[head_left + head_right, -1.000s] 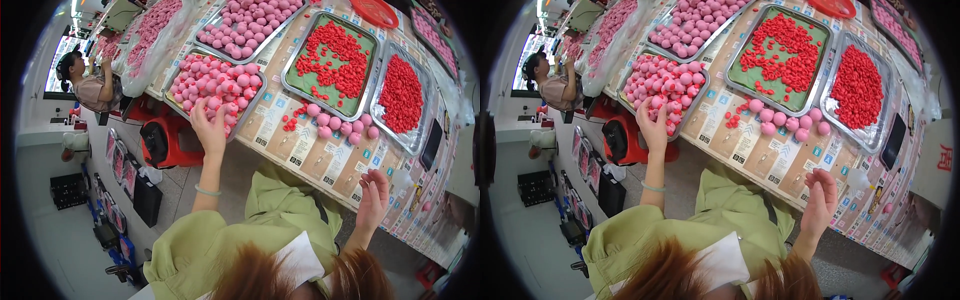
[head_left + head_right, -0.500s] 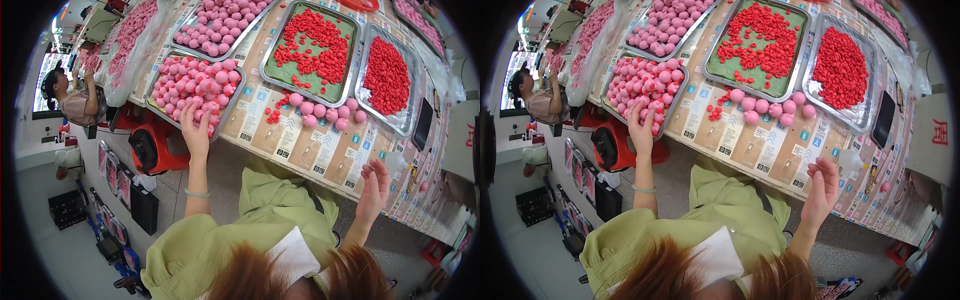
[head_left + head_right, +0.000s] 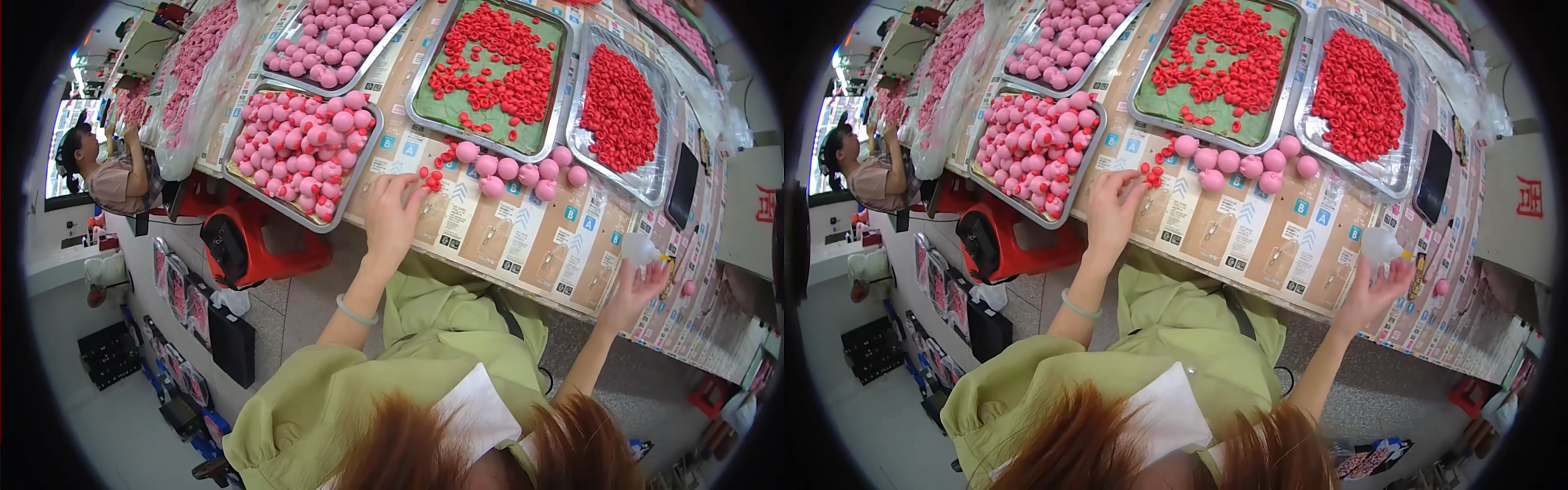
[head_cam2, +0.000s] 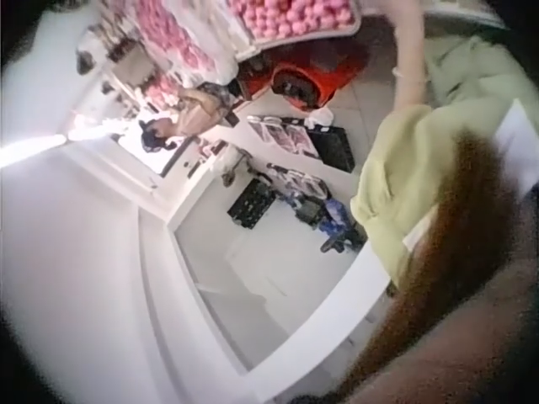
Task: Assembling and gluing small pink toy components at a factory workbench.
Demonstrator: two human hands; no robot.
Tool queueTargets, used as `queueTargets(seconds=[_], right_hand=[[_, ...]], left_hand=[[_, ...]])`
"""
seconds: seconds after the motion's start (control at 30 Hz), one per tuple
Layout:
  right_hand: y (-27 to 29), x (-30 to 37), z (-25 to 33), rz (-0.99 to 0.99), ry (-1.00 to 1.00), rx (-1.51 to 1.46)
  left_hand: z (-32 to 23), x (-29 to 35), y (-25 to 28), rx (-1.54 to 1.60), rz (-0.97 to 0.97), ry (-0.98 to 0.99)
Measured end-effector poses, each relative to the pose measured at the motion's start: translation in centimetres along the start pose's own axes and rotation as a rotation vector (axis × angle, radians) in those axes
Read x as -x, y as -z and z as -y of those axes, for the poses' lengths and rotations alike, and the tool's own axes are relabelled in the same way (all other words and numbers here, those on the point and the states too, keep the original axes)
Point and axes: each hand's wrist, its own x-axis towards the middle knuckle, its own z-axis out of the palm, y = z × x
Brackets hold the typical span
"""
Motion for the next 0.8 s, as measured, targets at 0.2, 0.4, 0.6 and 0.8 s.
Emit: queueTargets(seconds=[0.2,0.4,0.6,0.8], right_hand=[[-1.0,-1.1,-0.9,0.172,-0.058,-0.115],[-0.8,-1.8,-2.0,0.126,-0.143,-0.169],[-0.9,-0.8,0.2,0.061,-0.083,-0.217],[-0.8,0.5,2.7,0.069,-0.1,-0.251]], left_hand=[[-0.4,-0.6,-0.8,-0.106,0.006,-0.115],[-1.1,-1.4,-1.3,0.0,0.028,-0.069],[-4.2,-9.0,-2.4,-0.004,-0.056,-0.266],[-4.6,-12.6,-5.5,-0.408,0.247,-0.171]])
